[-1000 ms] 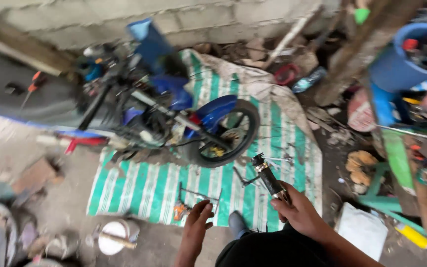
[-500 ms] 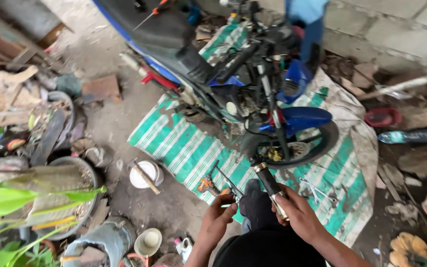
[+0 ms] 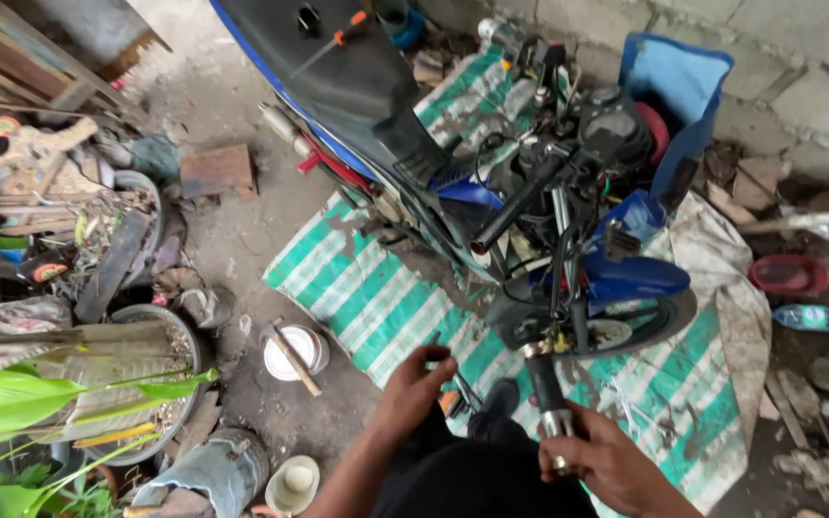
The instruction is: The person works on the handlebars of a blue motorcycle, using a spray can to lubricate the right handlebar grip. They then remove the grip, retrieve a new grip from a nearby table, and install it onto the handlebar, securing it in place.
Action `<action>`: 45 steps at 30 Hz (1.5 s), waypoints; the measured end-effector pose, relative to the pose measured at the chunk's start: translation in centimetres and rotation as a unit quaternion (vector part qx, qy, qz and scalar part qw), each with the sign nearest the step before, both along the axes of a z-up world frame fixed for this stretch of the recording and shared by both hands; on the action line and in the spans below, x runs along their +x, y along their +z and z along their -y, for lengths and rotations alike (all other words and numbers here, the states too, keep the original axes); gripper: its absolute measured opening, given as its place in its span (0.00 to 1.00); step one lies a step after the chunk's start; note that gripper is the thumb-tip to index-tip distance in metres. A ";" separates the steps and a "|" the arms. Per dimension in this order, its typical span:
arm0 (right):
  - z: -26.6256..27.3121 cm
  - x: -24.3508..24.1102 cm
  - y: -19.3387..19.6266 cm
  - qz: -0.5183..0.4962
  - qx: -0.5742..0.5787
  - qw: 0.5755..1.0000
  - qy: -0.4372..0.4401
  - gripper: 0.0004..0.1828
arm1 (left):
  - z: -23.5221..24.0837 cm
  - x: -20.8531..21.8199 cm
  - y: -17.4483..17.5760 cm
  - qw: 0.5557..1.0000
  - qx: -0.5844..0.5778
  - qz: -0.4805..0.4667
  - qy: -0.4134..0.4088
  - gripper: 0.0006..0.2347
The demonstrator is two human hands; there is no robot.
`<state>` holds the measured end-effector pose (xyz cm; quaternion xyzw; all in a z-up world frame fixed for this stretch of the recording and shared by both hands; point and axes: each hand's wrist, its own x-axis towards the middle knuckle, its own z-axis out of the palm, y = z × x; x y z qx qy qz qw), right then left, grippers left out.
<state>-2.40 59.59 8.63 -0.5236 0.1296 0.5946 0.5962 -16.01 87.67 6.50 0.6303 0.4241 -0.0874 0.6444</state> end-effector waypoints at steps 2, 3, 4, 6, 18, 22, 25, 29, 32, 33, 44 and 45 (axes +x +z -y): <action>1.8 0.2 -2.7 -0.029 0.030 0.999 -0.032 0.28 | -0.8 1.9 3.6 0.999 -0.028 0.000 -0.028 0.28; 2.3 0.6 -4.0 -0.050 0.070 0.994 -0.062 0.35 | -1.6 3.3 5.6 0.997 -0.046 0.007 -0.054 0.30; 1.5 0.8 -2.1 -0.049 0.069 0.994 -0.070 0.35 | -2.2 4.3 5.2 0.997 -0.048 0.008 -0.062 0.30; -0.6 1.1 1.3 0.044 -0.070 0.996 -0.027 0.07 | -3.6 6.1 4.1 0.996 -0.049 0.024 -0.065 0.27; -6.4 -8.0 -7.4 0.280 -0.287 0.916 0.000 0.57 | -26.0 15.7 -1.9 0.946 -0.027 0.091 -0.311 0.16; -17.2 -9.9 6.6 0.126 -0.519 0.845 0.012 0.47 | -36.3 16.7 -0.1 0.936 -0.091 0.011 -0.340 0.21; -22.2 -12.9 12.3 0.041 -0.465 0.842 -0.270 0.42 | -41.5 18.0 -0.3 0.920 -0.086 -0.076 -0.376 0.19; -26.5 -15.2 14.9 0.102 -0.394 0.840 -0.360 0.45 | -42.2 21.7 1.3 0.881 -0.058 -0.125 -0.453 0.19; -28.3 -16.2 13.6 0.129 -0.323 0.818 -0.458 0.45 | -40.2 23.3 2.6 0.853 -0.054 -0.068 -0.514 0.19; -28.4 -16.4 12.6 0.157 -0.261 0.806 -0.507 0.47 | -39.4 23.6 2.8 0.833 -0.056 -0.019 -0.550 0.17; -29.1 -17.0 10.6 0.164 -0.229 0.793 -0.540 0.43 | -36.2 25.2 2.2 0.758 -0.060 -0.063 -0.646 0.21; -29.0 -17.6 10.0 0.163 -0.205 0.784 -0.563 0.44 | -36.1 25.0 1.4 0.760 -0.050 -0.050 -0.647 0.22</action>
